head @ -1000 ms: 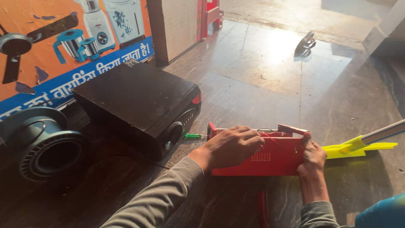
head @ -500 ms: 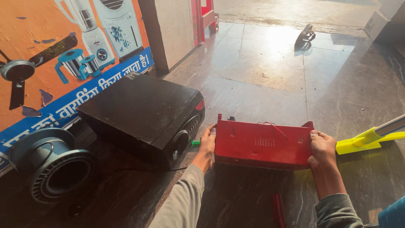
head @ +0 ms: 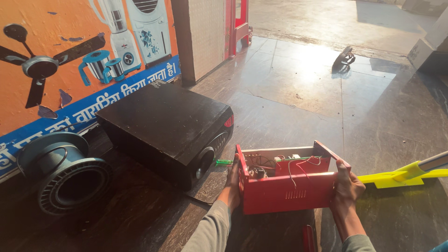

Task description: The person opens a red DC converter box, removes the front panel, and uses a red screwdriver to unscrew and remove the top cover. They then reattach the top cover and front panel, securing them with screws.

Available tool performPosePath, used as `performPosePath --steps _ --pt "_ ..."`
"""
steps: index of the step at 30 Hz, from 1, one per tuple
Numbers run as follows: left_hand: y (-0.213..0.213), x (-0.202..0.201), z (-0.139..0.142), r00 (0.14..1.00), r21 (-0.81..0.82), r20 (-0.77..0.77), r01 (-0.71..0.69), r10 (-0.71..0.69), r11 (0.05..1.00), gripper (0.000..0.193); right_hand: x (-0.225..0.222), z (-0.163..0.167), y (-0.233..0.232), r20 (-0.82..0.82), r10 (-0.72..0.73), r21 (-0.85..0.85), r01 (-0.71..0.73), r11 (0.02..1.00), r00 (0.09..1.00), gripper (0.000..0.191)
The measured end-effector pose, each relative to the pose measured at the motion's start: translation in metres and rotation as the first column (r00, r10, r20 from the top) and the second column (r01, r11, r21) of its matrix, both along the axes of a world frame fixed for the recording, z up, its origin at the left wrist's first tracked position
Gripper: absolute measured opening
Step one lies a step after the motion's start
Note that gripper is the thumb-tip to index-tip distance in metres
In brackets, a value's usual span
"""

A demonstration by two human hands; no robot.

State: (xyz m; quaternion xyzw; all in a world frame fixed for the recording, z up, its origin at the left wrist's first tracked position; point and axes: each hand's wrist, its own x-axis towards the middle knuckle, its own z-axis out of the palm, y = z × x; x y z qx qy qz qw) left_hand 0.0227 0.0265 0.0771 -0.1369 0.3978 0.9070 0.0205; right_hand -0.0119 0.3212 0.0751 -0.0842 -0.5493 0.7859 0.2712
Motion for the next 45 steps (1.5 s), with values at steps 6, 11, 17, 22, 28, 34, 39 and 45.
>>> performPosePath --steps 6,11,17,22,28,34,39,45 --pt "-0.008 -0.017 -0.007 0.982 -0.310 0.121 -0.103 0.147 0.945 0.064 -0.001 -0.039 -0.007 0.127 -0.084 0.223 0.054 0.973 0.988 0.059" --pt "-0.003 -0.028 0.006 0.926 -0.823 0.035 -0.188 0.377 0.537 0.052 -0.010 -0.036 -0.019 0.002 -0.495 0.824 0.279 0.493 0.869 0.083" --pt "-0.002 -0.030 0.000 0.889 -0.753 -0.368 -0.457 0.272 0.474 0.044 -0.014 -0.036 -0.066 0.413 -0.273 0.369 0.114 0.922 0.869 0.130" --pt "0.015 -0.005 -0.003 0.851 -0.941 -0.212 -0.310 0.481 0.134 0.028 -0.014 -0.024 -0.029 0.387 0.360 0.257 -0.474 0.842 0.849 0.080" --pt "0.073 0.017 0.019 0.623 -0.993 -0.039 -0.112 0.781 0.039 0.022 0.011 -0.024 -0.079 0.537 0.535 0.064 -0.664 0.745 0.652 0.074" --pt "0.100 0.010 0.000 0.500 -0.968 -0.193 -0.239 0.844 -0.080 0.033 0.013 0.013 -0.093 0.714 0.203 0.517 -0.701 0.492 0.670 0.102" --pt "0.109 0.020 0.002 0.534 -0.941 -0.213 -0.338 0.818 -0.025 0.043 0.000 0.009 -0.083 0.764 -0.019 0.607 -0.710 0.358 0.644 0.101" --pt "0.063 0.032 0.064 0.823 -0.806 0.397 0.101 0.406 0.584 0.053 -0.030 0.016 -0.019 0.782 0.196 0.554 -0.804 0.217 0.592 0.108"
